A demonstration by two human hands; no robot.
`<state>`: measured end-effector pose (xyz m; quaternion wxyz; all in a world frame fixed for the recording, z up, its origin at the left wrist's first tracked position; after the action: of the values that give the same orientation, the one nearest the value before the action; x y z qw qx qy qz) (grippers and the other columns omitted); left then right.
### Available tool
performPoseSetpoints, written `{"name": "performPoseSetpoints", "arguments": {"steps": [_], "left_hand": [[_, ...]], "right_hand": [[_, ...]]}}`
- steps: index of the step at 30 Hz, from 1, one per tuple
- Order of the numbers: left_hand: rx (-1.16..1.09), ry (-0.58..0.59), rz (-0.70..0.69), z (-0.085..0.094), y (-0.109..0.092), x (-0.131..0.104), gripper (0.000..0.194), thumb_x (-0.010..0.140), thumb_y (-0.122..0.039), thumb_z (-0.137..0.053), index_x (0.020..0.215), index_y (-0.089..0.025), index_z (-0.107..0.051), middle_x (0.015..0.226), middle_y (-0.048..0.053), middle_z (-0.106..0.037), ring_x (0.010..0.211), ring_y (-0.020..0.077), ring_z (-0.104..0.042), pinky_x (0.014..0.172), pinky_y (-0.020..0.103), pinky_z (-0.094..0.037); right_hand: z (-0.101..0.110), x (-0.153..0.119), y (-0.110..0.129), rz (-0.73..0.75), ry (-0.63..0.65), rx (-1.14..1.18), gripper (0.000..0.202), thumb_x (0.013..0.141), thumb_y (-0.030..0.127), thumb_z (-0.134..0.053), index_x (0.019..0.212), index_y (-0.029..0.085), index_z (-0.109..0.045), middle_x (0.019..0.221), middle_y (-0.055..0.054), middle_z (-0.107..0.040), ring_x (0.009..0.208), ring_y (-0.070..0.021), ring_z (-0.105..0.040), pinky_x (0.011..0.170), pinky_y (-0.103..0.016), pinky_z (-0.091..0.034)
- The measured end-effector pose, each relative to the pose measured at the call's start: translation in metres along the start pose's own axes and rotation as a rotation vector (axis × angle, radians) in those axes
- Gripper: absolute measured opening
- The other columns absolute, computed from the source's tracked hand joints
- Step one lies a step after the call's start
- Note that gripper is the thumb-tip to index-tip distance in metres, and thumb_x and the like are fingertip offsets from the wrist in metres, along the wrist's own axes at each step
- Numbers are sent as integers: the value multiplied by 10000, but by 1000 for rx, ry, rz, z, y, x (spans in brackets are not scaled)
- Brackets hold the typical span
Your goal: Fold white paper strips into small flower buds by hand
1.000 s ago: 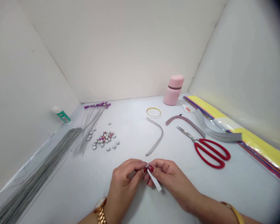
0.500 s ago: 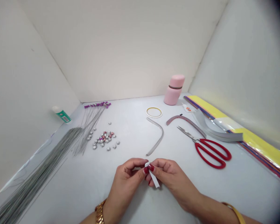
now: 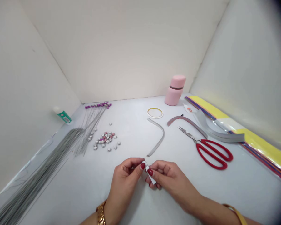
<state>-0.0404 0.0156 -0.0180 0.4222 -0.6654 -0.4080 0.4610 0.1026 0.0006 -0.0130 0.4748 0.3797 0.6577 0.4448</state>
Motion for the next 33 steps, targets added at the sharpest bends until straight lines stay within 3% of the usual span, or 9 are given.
{"name": "performPoseSetpoints", "arguments": {"steps": [15,21,24,29,33], "left_hand": [[270,-45,-131,3,-1,1,151,755,-238,-572,845,-127,-621,699,48,-659,647,158,-606,637,258,-480],[530,-35,-440,2,-5,-6,126,764,-130,-541,794,-171,-657,766,54,-657,721,162,-610,680,253,-482],[598,-9,-517,2,-7,-7,177,766,-100,-527,814,-186,-674,842,67,-656,779,163,-609,704,243,-484],[623,38,-513,3,-9,-7,219,773,-100,-514,893,-196,-669,930,78,-642,866,176,-594,771,259,-469],[514,46,-422,3,-10,-5,168,785,-130,-513,844,-180,-663,850,67,-643,807,169,-602,741,256,-475]], "right_hand": [[1,-1,3,103,11,-107,154,797,248,-526,722,141,-607,612,7,-563,595,-113,-508,582,-227,-406],[0,0,3,86,14,-61,161,784,275,-548,700,153,-613,603,14,-556,587,-114,-499,574,-229,-404],[0,1,5,55,-3,-23,140,777,276,-560,752,157,-628,611,19,-559,577,-106,-490,557,-219,-397],[2,1,5,48,-21,-7,170,787,294,-553,786,147,-639,579,21,-549,547,-98,-466,539,-217,-365],[2,1,4,35,-25,0,192,774,312,-562,762,141,-647,585,10,-557,538,-101,-456,535,-221,-356]]}}
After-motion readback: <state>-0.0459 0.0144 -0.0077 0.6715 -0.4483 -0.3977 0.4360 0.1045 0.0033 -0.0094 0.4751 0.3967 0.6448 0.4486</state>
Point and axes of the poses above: each hand's wrist, its own x-axis towards the middle knuckle, its own z-axis out of the back of the hand, y = z × x, the point moved 1 cm from there along x, towards the middle knuckle
